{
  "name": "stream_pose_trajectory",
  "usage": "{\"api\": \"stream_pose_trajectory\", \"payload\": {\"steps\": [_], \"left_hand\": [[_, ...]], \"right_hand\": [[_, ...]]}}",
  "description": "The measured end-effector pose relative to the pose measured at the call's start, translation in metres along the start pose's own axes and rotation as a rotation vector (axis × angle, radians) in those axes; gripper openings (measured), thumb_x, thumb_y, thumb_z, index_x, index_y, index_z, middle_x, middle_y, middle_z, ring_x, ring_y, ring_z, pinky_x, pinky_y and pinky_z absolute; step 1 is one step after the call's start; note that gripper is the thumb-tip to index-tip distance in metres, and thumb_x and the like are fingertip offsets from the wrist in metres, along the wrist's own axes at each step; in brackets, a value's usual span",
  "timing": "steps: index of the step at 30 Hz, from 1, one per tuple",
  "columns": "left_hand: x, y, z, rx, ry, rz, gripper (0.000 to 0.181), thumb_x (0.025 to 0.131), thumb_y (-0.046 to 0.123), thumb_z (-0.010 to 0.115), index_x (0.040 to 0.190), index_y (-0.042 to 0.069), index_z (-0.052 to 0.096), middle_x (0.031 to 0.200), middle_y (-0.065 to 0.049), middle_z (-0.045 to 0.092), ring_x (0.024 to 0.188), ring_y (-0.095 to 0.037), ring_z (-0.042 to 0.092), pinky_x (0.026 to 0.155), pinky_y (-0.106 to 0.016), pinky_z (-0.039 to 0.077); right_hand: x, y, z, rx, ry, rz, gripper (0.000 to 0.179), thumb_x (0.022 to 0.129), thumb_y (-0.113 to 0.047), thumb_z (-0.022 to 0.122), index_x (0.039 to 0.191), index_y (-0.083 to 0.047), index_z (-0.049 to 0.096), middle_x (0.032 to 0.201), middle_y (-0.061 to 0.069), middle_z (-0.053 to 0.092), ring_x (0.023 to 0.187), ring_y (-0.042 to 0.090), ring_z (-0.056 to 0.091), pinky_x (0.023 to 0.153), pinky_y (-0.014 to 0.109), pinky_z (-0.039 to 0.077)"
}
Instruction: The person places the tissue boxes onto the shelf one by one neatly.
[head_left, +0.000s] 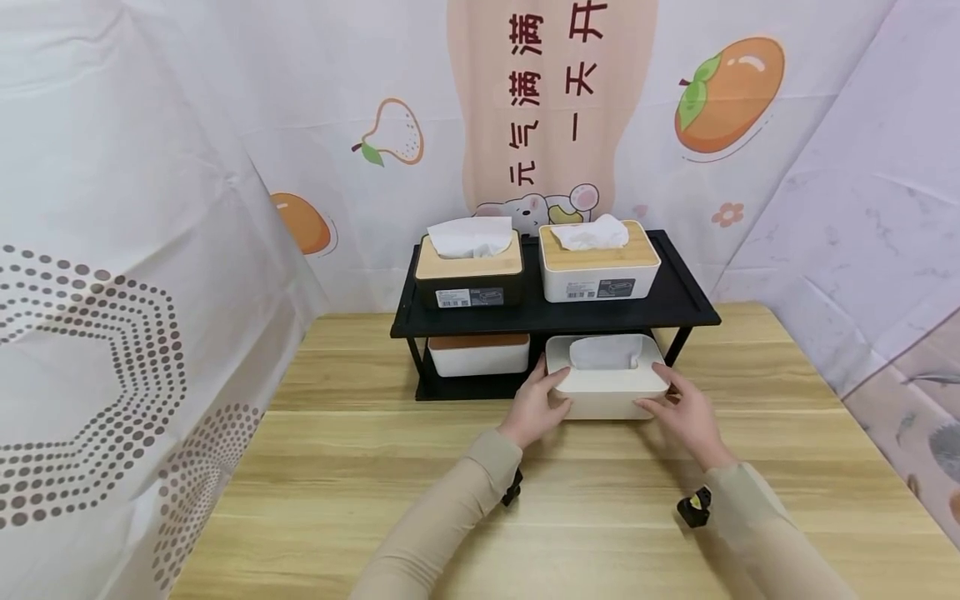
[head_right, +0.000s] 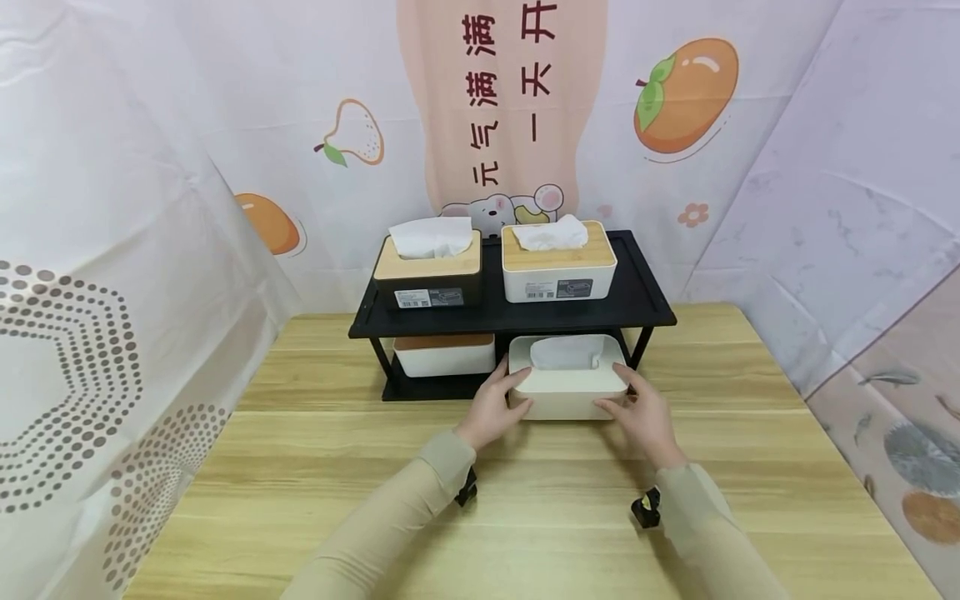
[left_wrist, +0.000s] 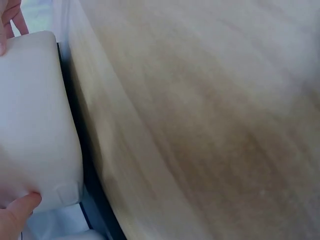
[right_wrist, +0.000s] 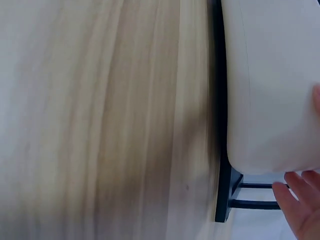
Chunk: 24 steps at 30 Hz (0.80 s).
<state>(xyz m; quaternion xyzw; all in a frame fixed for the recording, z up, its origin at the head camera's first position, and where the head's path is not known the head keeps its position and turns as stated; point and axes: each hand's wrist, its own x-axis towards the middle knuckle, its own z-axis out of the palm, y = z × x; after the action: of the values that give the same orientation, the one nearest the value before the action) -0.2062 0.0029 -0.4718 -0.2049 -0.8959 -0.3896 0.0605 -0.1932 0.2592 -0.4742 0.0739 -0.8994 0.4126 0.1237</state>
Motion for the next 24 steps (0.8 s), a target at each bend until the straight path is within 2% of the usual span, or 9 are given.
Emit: {"api": "stream_pose_trajectory", "payload": {"steps": [2, 4, 6, 7, 9, 10, 13, 18, 24], "left_hand": [[0.002, 0.001, -0.001, -0.013, -0.010, -0.013, 0.046, 0.091, 0.014, 0.062, 0.136, 0.009, 0.052, 0.151, -0.028, 0.024, 0.096, -0.034, 0.065, 0.083, -0.029, 0.053], [0.004, 0.002, -0.002, -0.007, -0.014, -0.027, 0.044, 0.093, 0.013, 0.059, 0.136, 0.010, 0.052, 0.152, -0.026, 0.024, 0.079, -0.031, 0.066, 0.074, -0.024, 0.051], [0.005, 0.003, -0.003, -0.022, -0.022, -0.046, 0.043, 0.095, 0.012, 0.056, 0.137, 0.010, 0.051, 0.153, -0.024, 0.022, 0.057, -0.033, 0.058, 0.062, -0.024, 0.048], [0.006, 0.003, -0.003, -0.011, -0.018, -0.050, 0.042, 0.095, 0.012, 0.056, 0.137, 0.010, 0.051, 0.153, -0.024, 0.023, 0.064, -0.031, 0.063, 0.063, -0.023, 0.048], [0.007, 0.003, -0.003, 0.005, -0.005, -0.052, 0.042, 0.095, 0.012, 0.057, 0.136, 0.010, 0.052, 0.152, -0.024, 0.025, 0.088, -0.031, 0.067, 0.073, -0.024, 0.051], [0.007, 0.004, -0.003, 0.001, -0.003, -0.054, 0.042, 0.095, 0.012, 0.057, 0.136, 0.009, 0.052, 0.152, -0.025, 0.025, 0.091, -0.032, 0.067, 0.075, -0.026, 0.052], [0.008, 0.005, -0.004, 0.023, 0.021, -0.057, 0.041, 0.094, 0.013, 0.057, 0.135, 0.008, 0.053, 0.151, -0.024, 0.029, 0.124, -0.033, 0.051, 0.092, -0.033, 0.049], [0.009, 0.006, -0.004, 0.039, 0.048, -0.067, 0.041, 0.095, 0.015, 0.056, 0.135, 0.007, 0.052, 0.150, -0.021, 0.031, 0.131, -0.033, 0.044, 0.098, -0.037, 0.046], [0.007, 0.009, -0.007, 0.064, 0.053, -0.045, 0.043, 0.096, 0.018, 0.054, 0.137, 0.007, 0.051, 0.149, -0.022, 0.033, 0.132, -0.033, 0.043, 0.102, -0.039, 0.043]], "right_hand": [[0.002, -0.001, 0.002, -0.017, 0.041, -0.006, 0.062, 0.079, -0.016, 0.077, 0.132, 0.003, 0.051, 0.131, 0.026, 0.053, 0.100, 0.030, 0.058, 0.084, 0.037, 0.051], [0.004, -0.001, 0.004, -0.026, 0.064, -0.004, 0.061, 0.079, -0.016, 0.077, 0.131, 0.004, 0.051, 0.130, 0.027, 0.054, 0.102, 0.035, 0.060, 0.084, 0.040, 0.051], [0.005, -0.002, 0.005, -0.038, 0.077, -0.009, 0.061, 0.079, -0.015, 0.077, 0.130, 0.006, 0.051, 0.129, 0.029, 0.054, 0.104, 0.040, 0.060, 0.084, 0.047, 0.050], [0.006, -0.002, 0.005, -0.051, 0.080, -0.012, 0.060, 0.080, -0.015, 0.077, 0.130, 0.007, 0.051, 0.129, 0.029, 0.054, 0.105, 0.042, 0.059, 0.084, 0.049, 0.050], [0.007, -0.004, 0.006, -0.085, 0.080, -0.021, 0.059, 0.081, -0.015, 0.076, 0.129, 0.007, 0.051, 0.128, 0.029, 0.054, 0.105, 0.043, 0.058, 0.083, 0.052, 0.049], [0.008, -0.005, 0.006, -0.098, 0.078, -0.024, 0.058, 0.081, -0.015, 0.075, 0.129, 0.007, 0.051, 0.128, 0.029, 0.054, 0.105, 0.043, 0.058, 0.082, 0.052, 0.048], [0.009, -0.008, 0.005, -0.125, 0.067, -0.035, 0.057, 0.082, -0.015, 0.074, 0.129, 0.007, 0.050, 0.128, 0.030, 0.053, 0.109, 0.045, 0.055, 0.086, 0.055, 0.046], [0.010, -0.010, 0.006, -0.142, 0.075, -0.053, 0.055, 0.084, -0.014, 0.072, 0.128, 0.008, 0.049, 0.131, 0.030, 0.050, 0.116, 0.048, 0.049, 0.095, 0.058, 0.039], [0.010, -0.011, 0.009, -0.172, 0.129, -0.088, 0.052, 0.082, -0.011, 0.072, 0.124, 0.009, 0.051, 0.126, 0.031, 0.053, 0.114, 0.048, 0.048, 0.095, 0.058, 0.038]]}}
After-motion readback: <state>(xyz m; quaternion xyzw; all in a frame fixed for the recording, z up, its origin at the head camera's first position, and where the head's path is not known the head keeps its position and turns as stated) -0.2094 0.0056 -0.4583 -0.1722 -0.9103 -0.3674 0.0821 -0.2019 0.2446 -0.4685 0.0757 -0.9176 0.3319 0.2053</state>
